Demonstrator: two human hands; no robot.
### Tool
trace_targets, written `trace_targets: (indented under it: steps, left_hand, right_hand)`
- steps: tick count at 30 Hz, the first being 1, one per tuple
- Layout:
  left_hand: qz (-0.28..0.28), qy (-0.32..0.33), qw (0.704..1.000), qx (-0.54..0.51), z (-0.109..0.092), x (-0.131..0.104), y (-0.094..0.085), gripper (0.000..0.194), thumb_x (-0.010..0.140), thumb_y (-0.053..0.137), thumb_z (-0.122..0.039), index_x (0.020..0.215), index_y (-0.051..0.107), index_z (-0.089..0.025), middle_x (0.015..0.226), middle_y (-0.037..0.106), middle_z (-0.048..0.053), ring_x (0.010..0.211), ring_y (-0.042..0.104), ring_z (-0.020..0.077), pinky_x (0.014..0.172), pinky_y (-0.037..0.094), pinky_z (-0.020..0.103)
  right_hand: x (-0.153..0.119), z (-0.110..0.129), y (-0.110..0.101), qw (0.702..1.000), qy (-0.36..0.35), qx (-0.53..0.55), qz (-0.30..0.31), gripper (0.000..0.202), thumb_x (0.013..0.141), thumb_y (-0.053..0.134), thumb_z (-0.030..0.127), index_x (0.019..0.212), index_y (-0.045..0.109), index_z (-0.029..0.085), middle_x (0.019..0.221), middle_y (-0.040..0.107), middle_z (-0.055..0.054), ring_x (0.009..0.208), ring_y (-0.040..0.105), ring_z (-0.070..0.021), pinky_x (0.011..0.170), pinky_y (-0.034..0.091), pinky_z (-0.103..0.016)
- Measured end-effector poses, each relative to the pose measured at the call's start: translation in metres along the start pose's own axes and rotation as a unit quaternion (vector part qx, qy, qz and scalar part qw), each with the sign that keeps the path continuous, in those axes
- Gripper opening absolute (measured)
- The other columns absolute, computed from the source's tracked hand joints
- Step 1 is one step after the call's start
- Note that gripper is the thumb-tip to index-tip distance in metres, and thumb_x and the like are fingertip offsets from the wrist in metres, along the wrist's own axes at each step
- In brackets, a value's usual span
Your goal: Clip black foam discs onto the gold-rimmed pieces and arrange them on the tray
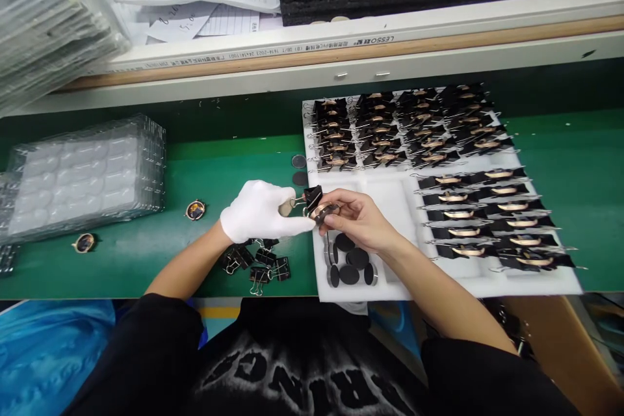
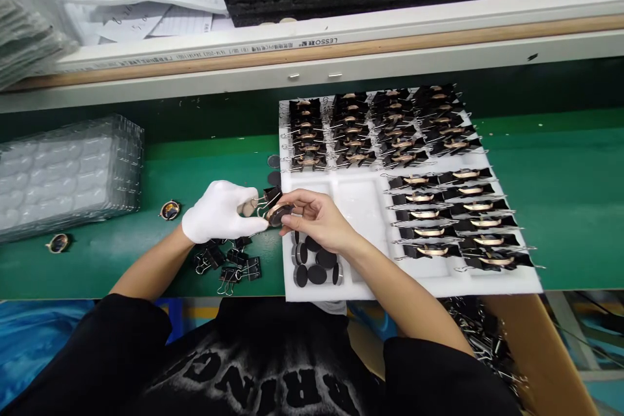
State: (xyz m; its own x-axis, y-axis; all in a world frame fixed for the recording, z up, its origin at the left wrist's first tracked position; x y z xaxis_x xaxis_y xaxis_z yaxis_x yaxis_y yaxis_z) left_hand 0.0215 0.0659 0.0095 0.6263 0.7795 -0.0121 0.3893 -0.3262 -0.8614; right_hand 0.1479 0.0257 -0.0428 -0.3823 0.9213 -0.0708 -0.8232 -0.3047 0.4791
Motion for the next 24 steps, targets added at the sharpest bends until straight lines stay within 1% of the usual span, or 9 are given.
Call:
trace_targets:
  steps: [4, 7, 10, 13, 15, 17, 18, 21, 24]
  left_hand:
    - [0.026, -0.035, 0.998, -0.035, 0.001, -0.001, 0.008, 0.057, 0.077, 0.064, -0.065, 0.054, 0.035, -0.022, 0.046, 0.035, -0.006, 0.046, 0.028, 0.0092, 0.052, 0.022, 0.029]
    - [0.017, -0.068, 0.997, -0.038, 0.005, -0.003, 0.01, 0.06, 0.079, 0.063, -0.065, 0.053, 0.031, -0.022, 0.045, 0.028, -0.006, 0.046, 0.024, 0.0091, 0.051, 0.021, 0.029]
    - [0.012, -0.059, 0.997, -0.044, 0.003, -0.002, 0.012, 0.059, 0.083, 0.059, -0.064, 0.054, 0.029, -0.021, 0.047, 0.026, -0.006, 0.048, 0.022, 0.0093, 0.052, 0.02, 0.03]
    - [0.021, -0.042, 0.997, -0.054, 0.001, -0.001, 0.016, 0.055, 0.086, 0.053, -0.062, 0.054, 0.031, -0.022, 0.047, 0.029, -0.005, 0.048, 0.025, 0.0095, 0.052, 0.02, 0.03]
    - [0.014, -0.038, 0.997, -0.06, 0.003, 0.0, 0.014, 0.053, 0.088, 0.051, -0.059, 0.055, 0.03, -0.022, 0.047, 0.029, -0.005, 0.047, 0.026, 0.0094, 0.052, 0.021, 0.03]
    - [-0.005, -0.031, 0.997, -0.065, 0.003, -0.001, 0.009, 0.053, 0.089, 0.05, -0.055, 0.055, 0.027, -0.022, 0.048, 0.026, -0.005, 0.047, 0.024, 0.009, 0.051, 0.02, 0.029]
    - [-0.013, -0.023, 0.997, -0.067, 0.002, -0.001, 0.007, 0.053, 0.09, 0.05, -0.054, 0.056, 0.024, -0.022, 0.049, 0.024, -0.005, 0.048, 0.023, 0.0088, 0.051, 0.02, 0.029]
    - [-0.023, 0.011, 0.998, -0.065, -0.003, -0.004, 0.005, 0.053, 0.092, 0.049, -0.05, 0.058, 0.021, -0.022, 0.05, 0.021, -0.005, 0.048, 0.02, 0.0088, 0.05, 0.018, 0.03]
    - [-0.018, 0.045, 0.997, -0.051, -0.011, -0.006, 0.012, 0.05, 0.095, 0.048, -0.047, 0.058, 0.024, -0.022, 0.05, 0.025, -0.005, 0.048, 0.021, 0.0091, 0.05, 0.018, 0.031]
  right_hand:
    - [-0.001, 0.003, 0.002, 0.999, 0.003, -0.041, 0.005, 0.021, 0.084, 0.089, 0.03, 0.099, 0.078, 0.022, 0.092, 0.077, -0.003, 0.074, 0.074, -0.0143, 0.068, 0.069, -0.03]
    - [0.0, 0.01, 0.0, 0.998, -0.022, -0.061, -0.01, 0.019, 0.083, 0.089, 0.028, 0.097, 0.078, 0.023, 0.094, 0.075, -0.003, 0.075, 0.074, -0.0142, 0.069, 0.069, -0.03]
    - [0.0, 0.013, -0.001, 0.997, -0.033, -0.073, -0.014, 0.019, 0.083, 0.089, 0.028, 0.097, 0.078, 0.023, 0.095, 0.075, -0.004, 0.078, 0.074, -0.015, 0.069, 0.069, -0.03]
    - [-0.001, 0.01, -0.001, 0.997, -0.026, -0.077, -0.008, 0.019, 0.083, 0.089, 0.029, 0.097, 0.077, 0.022, 0.096, 0.075, -0.005, 0.077, 0.074, -0.0156, 0.069, 0.069, -0.031]
    - [-0.001, 0.011, -0.005, 0.997, -0.031, -0.072, -0.016, 0.02, 0.083, 0.089, 0.03, 0.098, 0.078, 0.022, 0.109, 0.076, -0.007, 0.079, 0.074, -0.0164, 0.067, 0.068, -0.031]
    - [-0.001, 0.016, -0.015, 0.996, -0.041, -0.066, -0.044, 0.021, 0.084, 0.089, 0.03, 0.101, 0.078, 0.024, 0.127, 0.074, -0.009, 0.085, 0.075, -0.017, 0.065, 0.067, -0.031]
    - [-0.002, 0.018, -0.021, 0.995, -0.044, -0.064, -0.063, 0.022, 0.084, 0.089, 0.031, 0.103, 0.079, 0.025, 0.129, 0.074, -0.008, 0.087, 0.075, -0.0172, 0.065, 0.066, -0.03]
    - [-0.002, 0.027, -0.04, 0.99, -0.042, -0.077, -0.114, 0.027, 0.082, 0.091, 0.032, 0.105, 0.079, 0.027, 0.11, 0.078, -0.005, 0.088, 0.073, -0.0175, 0.067, 0.065, -0.029]
    - [-0.002, 0.036, -0.046, 0.985, -0.04, -0.123, -0.117, 0.029, 0.08, 0.092, 0.036, 0.105, 0.079, 0.026, 0.103, 0.078, -0.005, 0.084, 0.072, -0.0181, 0.068, 0.064, -0.032]
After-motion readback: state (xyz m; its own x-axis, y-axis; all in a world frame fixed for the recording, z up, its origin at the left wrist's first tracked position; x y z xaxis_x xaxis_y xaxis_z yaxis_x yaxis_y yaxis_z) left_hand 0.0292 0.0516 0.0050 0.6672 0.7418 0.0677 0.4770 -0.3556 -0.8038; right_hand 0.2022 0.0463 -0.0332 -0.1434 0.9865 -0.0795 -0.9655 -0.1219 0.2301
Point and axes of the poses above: each hand's wrist, its own x-axis towards the middle knuckle, its own y-axis out of the palm, z = x × y, the point moved 10 cm from there along x, towards the middle knuckle
